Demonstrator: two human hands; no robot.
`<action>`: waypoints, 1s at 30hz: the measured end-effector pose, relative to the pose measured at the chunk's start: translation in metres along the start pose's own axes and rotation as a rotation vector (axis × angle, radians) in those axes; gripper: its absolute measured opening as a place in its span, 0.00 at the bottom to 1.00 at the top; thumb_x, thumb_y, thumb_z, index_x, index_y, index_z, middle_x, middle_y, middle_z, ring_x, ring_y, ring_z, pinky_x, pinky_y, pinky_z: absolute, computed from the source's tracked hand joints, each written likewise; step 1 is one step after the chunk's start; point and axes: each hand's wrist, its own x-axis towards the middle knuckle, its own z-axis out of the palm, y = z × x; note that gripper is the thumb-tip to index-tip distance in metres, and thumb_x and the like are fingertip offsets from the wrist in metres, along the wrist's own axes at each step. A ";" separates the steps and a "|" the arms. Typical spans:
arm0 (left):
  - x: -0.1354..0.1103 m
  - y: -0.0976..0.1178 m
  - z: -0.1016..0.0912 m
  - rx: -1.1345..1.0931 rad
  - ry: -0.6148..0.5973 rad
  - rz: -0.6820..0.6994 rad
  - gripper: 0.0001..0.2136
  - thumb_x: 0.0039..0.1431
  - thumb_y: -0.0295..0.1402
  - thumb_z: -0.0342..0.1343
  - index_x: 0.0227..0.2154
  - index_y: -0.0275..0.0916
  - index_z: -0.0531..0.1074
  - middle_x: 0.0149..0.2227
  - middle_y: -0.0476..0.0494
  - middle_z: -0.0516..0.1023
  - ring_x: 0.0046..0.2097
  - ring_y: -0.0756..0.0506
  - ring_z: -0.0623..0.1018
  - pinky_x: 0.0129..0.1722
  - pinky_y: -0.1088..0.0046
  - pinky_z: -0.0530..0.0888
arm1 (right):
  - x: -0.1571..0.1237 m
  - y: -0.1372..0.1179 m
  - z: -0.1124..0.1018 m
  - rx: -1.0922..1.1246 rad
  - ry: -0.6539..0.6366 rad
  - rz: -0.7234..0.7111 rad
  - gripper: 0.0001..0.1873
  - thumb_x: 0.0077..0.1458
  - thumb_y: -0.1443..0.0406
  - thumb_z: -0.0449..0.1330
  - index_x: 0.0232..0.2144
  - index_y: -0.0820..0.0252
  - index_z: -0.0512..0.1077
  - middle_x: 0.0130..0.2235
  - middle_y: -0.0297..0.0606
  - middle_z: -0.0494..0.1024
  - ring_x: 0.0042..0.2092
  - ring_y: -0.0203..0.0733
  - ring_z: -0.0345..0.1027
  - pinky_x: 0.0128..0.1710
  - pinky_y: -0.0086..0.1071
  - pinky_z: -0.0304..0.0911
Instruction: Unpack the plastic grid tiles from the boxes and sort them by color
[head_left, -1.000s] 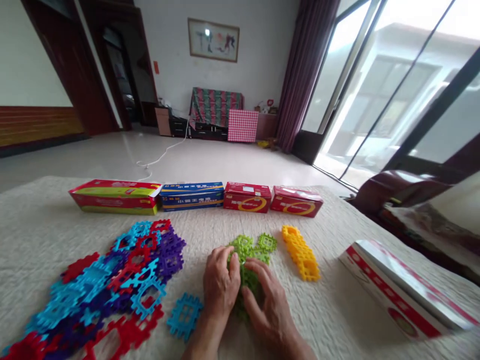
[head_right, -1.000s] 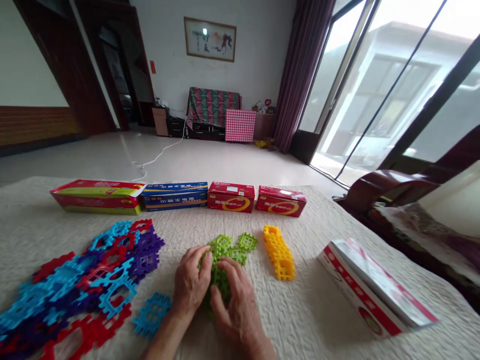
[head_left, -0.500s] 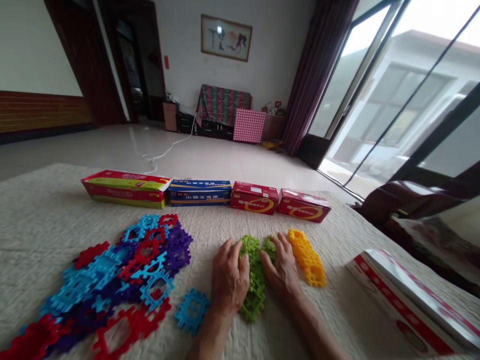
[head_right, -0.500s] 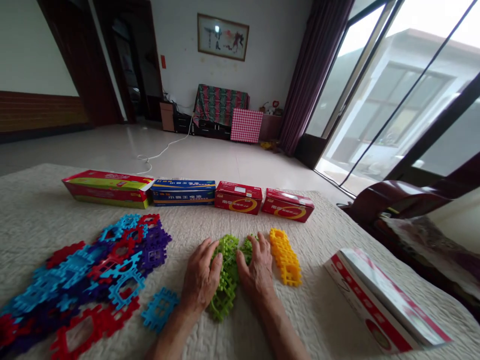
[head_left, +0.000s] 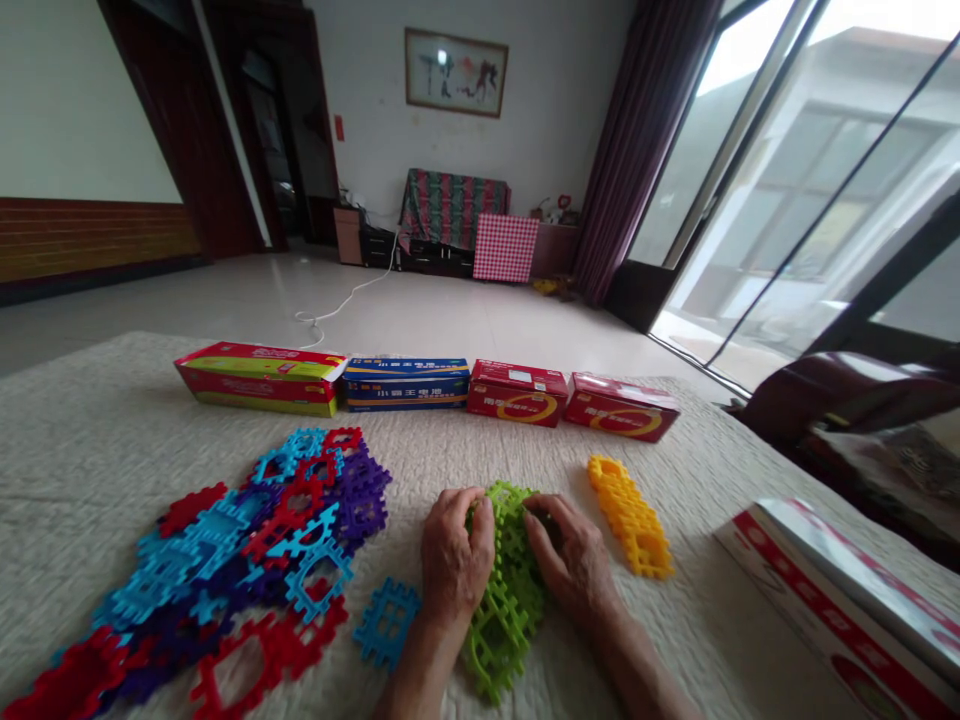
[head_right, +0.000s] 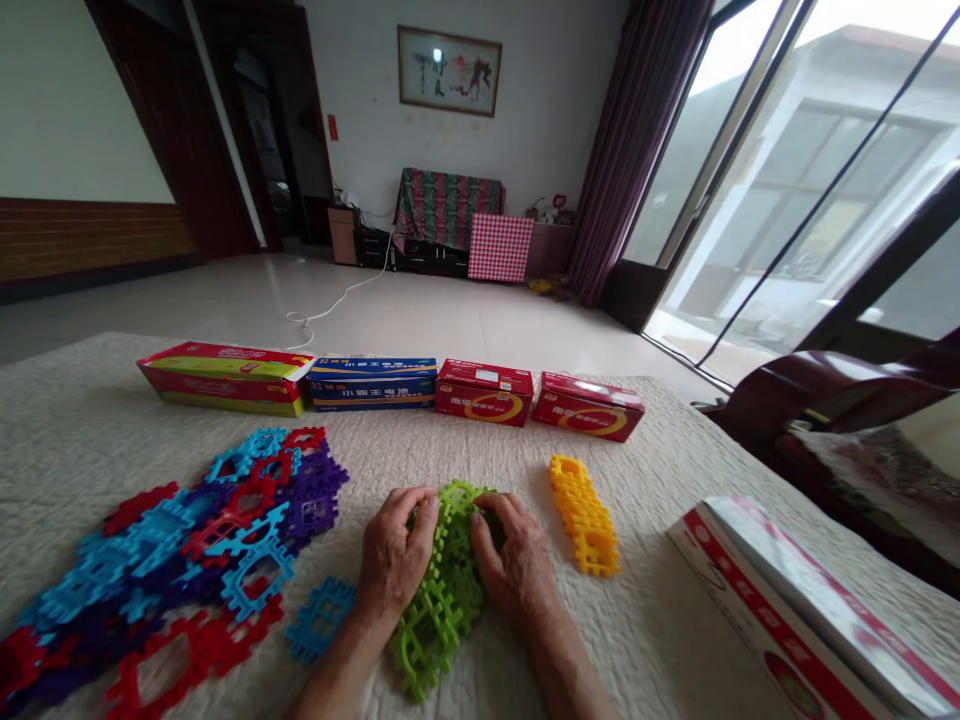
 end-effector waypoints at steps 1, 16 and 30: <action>0.000 -0.001 -0.001 -0.001 0.009 -0.007 0.11 0.62 0.32 0.48 0.34 0.37 0.76 0.35 0.41 0.80 0.39 0.44 0.79 0.40 0.67 0.75 | 0.000 0.000 0.000 0.015 0.018 0.002 0.10 0.60 0.61 0.52 0.34 0.57 0.71 0.33 0.36 0.75 0.35 0.38 0.70 0.36 0.30 0.65; -0.004 -0.003 0.002 0.096 -0.137 0.077 0.10 0.58 0.29 0.51 0.40 0.36 0.76 0.41 0.40 0.81 0.45 0.40 0.77 0.50 0.59 0.72 | 0.006 0.005 0.005 -0.038 -0.012 0.035 0.17 0.52 0.60 0.59 0.44 0.58 0.72 0.46 0.42 0.77 0.49 0.48 0.69 0.51 0.41 0.63; -0.002 -0.001 -0.001 0.150 -0.187 0.071 0.10 0.58 0.29 0.51 0.38 0.37 0.77 0.39 0.41 0.81 0.43 0.40 0.77 0.48 0.59 0.72 | 0.010 0.008 0.005 -0.039 -0.020 0.020 0.11 0.57 0.62 0.56 0.42 0.57 0.72 0.45 0.40 0.78 0.48 0.43 0.70 0.51 0.35 0.63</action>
